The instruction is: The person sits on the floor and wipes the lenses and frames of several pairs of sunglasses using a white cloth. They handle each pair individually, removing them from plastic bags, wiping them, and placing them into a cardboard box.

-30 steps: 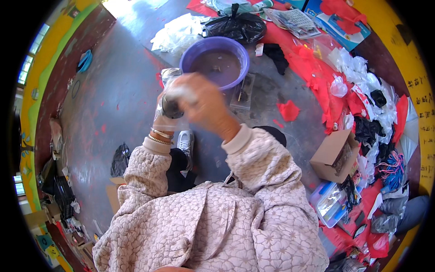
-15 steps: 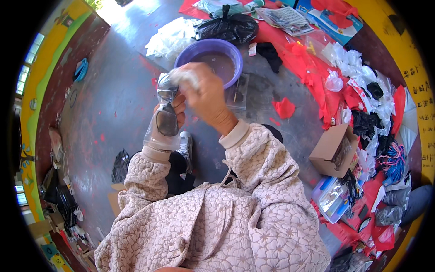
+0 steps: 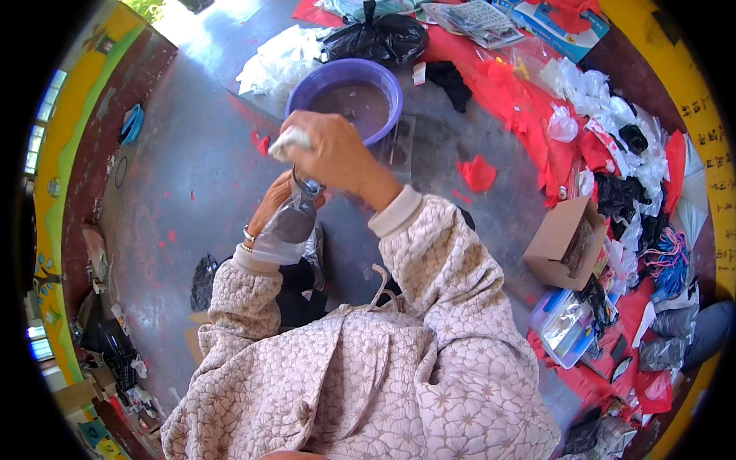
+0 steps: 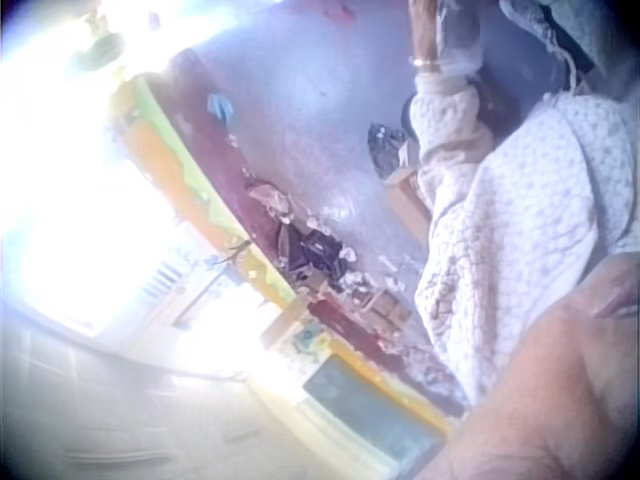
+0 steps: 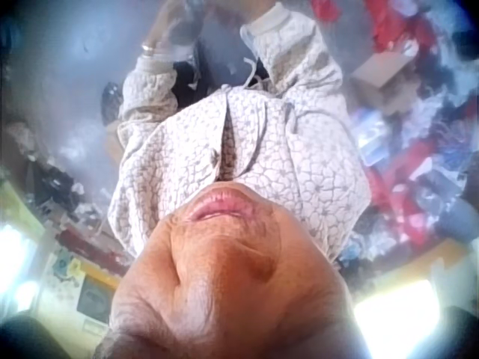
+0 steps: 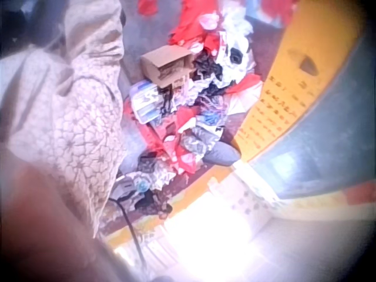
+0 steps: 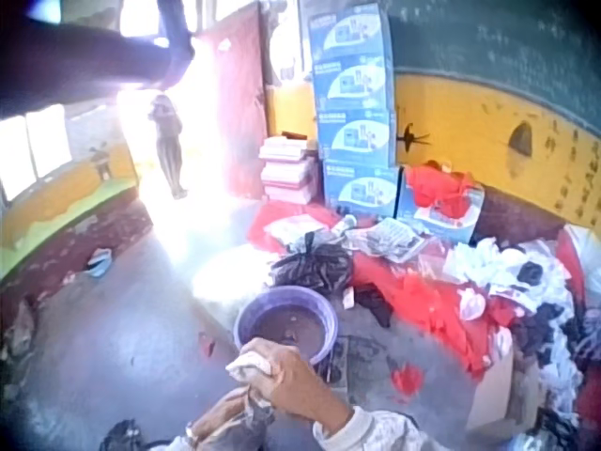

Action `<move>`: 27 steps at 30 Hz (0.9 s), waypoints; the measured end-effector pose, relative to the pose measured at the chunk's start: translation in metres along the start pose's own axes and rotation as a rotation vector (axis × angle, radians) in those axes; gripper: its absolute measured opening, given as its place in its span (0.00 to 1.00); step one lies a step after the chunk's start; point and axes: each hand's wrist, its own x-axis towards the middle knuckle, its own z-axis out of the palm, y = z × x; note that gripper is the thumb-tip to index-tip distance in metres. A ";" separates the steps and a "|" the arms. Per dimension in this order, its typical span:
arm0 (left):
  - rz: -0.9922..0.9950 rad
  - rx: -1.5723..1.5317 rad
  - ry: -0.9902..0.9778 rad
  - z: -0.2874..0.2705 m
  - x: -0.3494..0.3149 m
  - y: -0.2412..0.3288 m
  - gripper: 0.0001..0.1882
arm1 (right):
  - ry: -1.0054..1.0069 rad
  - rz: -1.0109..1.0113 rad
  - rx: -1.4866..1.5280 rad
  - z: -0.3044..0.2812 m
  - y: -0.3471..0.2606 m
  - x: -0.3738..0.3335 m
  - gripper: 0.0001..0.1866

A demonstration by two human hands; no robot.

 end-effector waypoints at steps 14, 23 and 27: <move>-0.760 -1.116 0.514 -0.004 0.010 -0.029 0.09 | 0.264 0.607 0.684 -0.006 0.035 0.001 0.12; -0.605 -0.936 0.368 -0.009 0.011 -0.024 0.10 | -0.008 0.621 0.455 0.020 0.045 -0.010 0.14; -0.563 -0.903 0.299 -0.014 0.011 -0.019 0.11 | -0.043 0.659 0.480 0.021 0.045 -0.009 0.12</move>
